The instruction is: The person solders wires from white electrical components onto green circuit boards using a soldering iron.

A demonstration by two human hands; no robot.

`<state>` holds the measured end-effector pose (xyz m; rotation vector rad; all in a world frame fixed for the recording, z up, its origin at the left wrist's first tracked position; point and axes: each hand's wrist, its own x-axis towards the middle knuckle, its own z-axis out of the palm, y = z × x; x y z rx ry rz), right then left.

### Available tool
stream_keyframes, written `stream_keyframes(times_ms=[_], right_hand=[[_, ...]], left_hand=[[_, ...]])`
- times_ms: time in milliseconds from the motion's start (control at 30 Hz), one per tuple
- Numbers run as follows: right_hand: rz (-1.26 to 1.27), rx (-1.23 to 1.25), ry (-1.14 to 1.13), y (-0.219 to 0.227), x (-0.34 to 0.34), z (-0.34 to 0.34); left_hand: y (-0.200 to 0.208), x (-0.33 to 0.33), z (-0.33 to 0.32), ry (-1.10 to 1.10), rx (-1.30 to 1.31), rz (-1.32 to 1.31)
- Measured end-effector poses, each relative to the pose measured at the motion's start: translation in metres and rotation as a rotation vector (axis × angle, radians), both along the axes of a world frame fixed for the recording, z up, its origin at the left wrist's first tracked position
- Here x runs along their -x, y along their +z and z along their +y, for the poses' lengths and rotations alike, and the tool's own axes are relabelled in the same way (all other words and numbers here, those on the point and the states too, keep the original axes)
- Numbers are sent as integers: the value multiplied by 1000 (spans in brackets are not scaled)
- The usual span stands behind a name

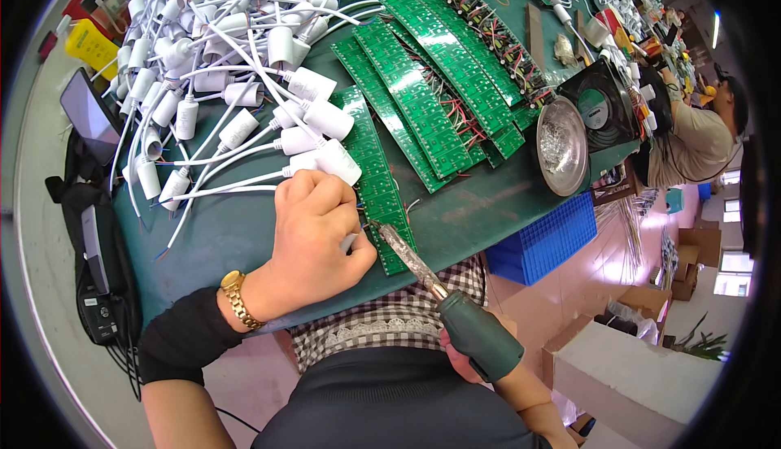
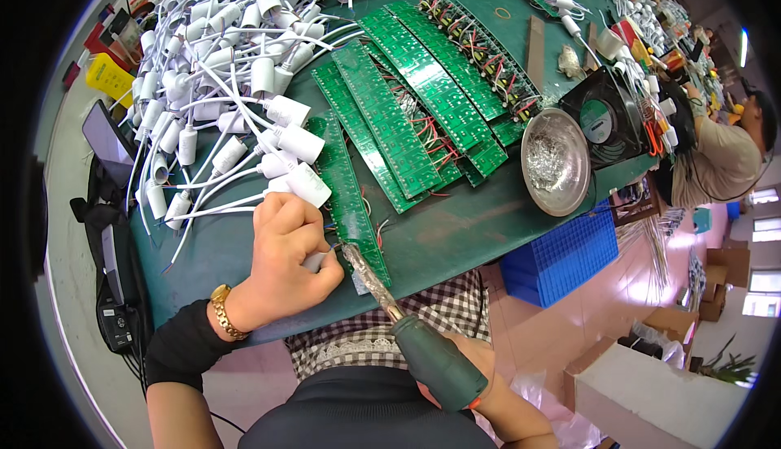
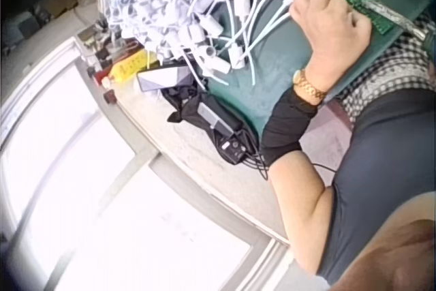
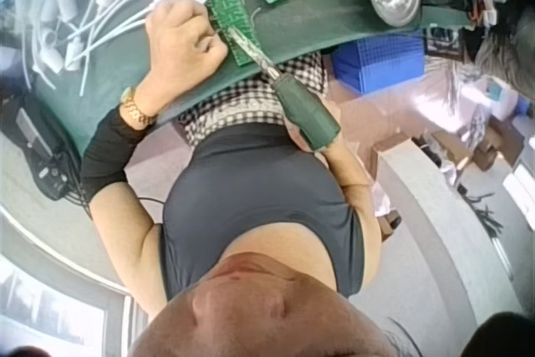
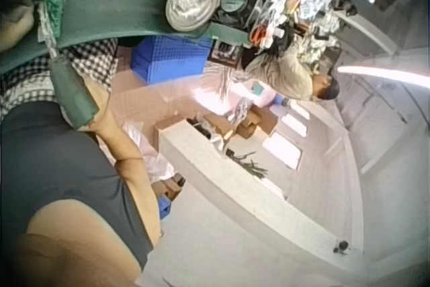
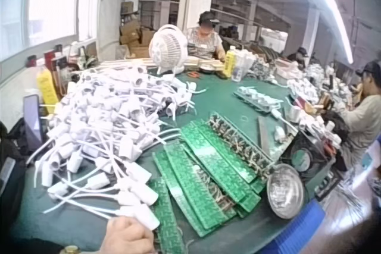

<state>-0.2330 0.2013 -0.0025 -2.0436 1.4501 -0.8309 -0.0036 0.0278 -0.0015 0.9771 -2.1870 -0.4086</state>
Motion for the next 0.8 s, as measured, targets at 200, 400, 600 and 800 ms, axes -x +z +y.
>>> stream_keyframes(times_ms=[200, 400, 600, 800], right_hand=[[-46, -116, -91, -20, 4, 17], [-93, -215, -180, -29, 4, 28], [71, -230, -92, 6, -5, 13], [-89, -248, -114, -6, -6, 21]], left_hand=[[1, 1, 2, 19, 6, 1], [-1, 2, 2, 29, 9, 12], [-2, 0, 3, 30, 13, 39], [-2, 1, 3, 21, 7, 26]])
